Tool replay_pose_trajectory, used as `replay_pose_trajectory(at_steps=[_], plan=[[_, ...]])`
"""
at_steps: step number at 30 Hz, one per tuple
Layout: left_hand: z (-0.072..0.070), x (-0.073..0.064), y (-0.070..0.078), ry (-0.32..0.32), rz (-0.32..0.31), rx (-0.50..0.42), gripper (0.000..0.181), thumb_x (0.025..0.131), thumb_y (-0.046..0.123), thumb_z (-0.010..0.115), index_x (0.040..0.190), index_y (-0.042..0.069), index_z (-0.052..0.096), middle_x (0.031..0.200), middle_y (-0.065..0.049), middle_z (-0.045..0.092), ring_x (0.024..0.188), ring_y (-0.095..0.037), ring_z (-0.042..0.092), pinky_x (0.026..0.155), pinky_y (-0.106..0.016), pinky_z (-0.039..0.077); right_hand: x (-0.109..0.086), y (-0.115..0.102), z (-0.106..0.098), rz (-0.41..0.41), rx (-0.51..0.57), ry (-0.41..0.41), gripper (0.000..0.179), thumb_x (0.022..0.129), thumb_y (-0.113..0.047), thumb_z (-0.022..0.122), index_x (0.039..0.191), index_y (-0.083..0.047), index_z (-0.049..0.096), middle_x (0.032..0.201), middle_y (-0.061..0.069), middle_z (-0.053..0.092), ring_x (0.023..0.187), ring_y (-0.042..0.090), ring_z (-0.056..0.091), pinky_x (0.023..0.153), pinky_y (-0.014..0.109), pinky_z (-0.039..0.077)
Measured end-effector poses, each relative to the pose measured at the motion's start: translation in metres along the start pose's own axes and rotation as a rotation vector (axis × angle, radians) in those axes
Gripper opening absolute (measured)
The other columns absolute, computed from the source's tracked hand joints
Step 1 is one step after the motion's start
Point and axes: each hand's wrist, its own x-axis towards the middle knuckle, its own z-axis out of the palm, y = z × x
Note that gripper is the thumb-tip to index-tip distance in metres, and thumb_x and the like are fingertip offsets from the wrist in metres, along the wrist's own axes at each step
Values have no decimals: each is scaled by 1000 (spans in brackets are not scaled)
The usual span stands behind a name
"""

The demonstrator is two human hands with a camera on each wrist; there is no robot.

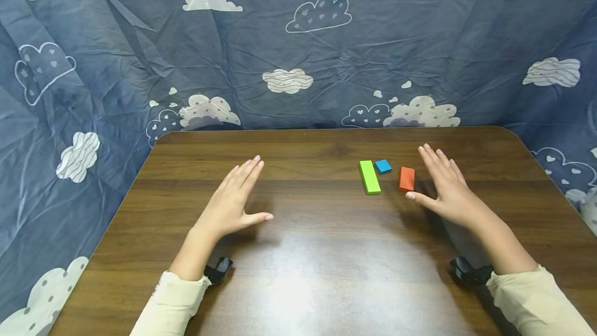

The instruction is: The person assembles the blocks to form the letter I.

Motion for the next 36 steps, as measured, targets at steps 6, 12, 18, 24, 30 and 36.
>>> replay_pose_trajectory(at_steps=[6, 12, 18, 24, 30, 36], plan=[[11, 12, 10, 69, 34, -63, 100, 75, 71, 45, 143, 3, 15, 147, -10, 18, 132, -27, 20, 108, -36, 13, 2, 8, 3, 40, 182, 44, 96, 77, -23, 71, 146, -16, 3, 149, 12, 6, 133, 32, 4, 104, 54, 5], [25, 25, 20, 134, 42, -140, 103, 72, 62, 61, 143, 4, 14, 147, -10, 19, 132, -24, 20, 107, -37, 17, 3, 13, 9, 147, 291, 61, 96, 77, -21, 72, 146, -23, 5, 148, 12, 10, 133, 32, 10, 101, 59, 11], [36, 39, 33, 191, 3, -232, 107, 64, 46, 76, 143, 4, 16, 146, -9, 21, 132, -19, 19, 107, -33, 18, 3, 18, 18, 140, 338, 122, 93, 75, -17, 74, 145, -15, 13, 145, 18, 19, 130, 37, 17, 100, 59, 15], [46, 53, 45, 201, -60, -346, 108, 63, 39, 80, 143, 6, 16, 146, -8, 22, 132, -17, 19, 106, -32, 19, 3, 22, 26, 179, 401, 148, 89, 73, -12, 75, 142, -6, 20, 139, 24, 28, 125, 42, 26, 97, 57, 22], [58, 67, 54, 209, -99, -443, 108, 62, 35, 81, 143, 6, 16, 145, -11, 23, 132, -18, 19, 106, -32, 19, 4, 29, 34, 206, 454, 145, 86, 74, -10, 74, 141, -2, 22, 138, 26, 28, 124, 44, 26, 97, 55, 23], [70, 77, 60, 195, -141, -495, 107, 63, 35, 81, 143, 7, 17, 145, -10, 23, 132, -17, 19, 106, -31, 18, 6, 39, 42, 206, 490, 140, 81, 75, -3, 72, 139, 4, 22, 136, 30, 27, 123, 45, 26, 100, 50, 22]])
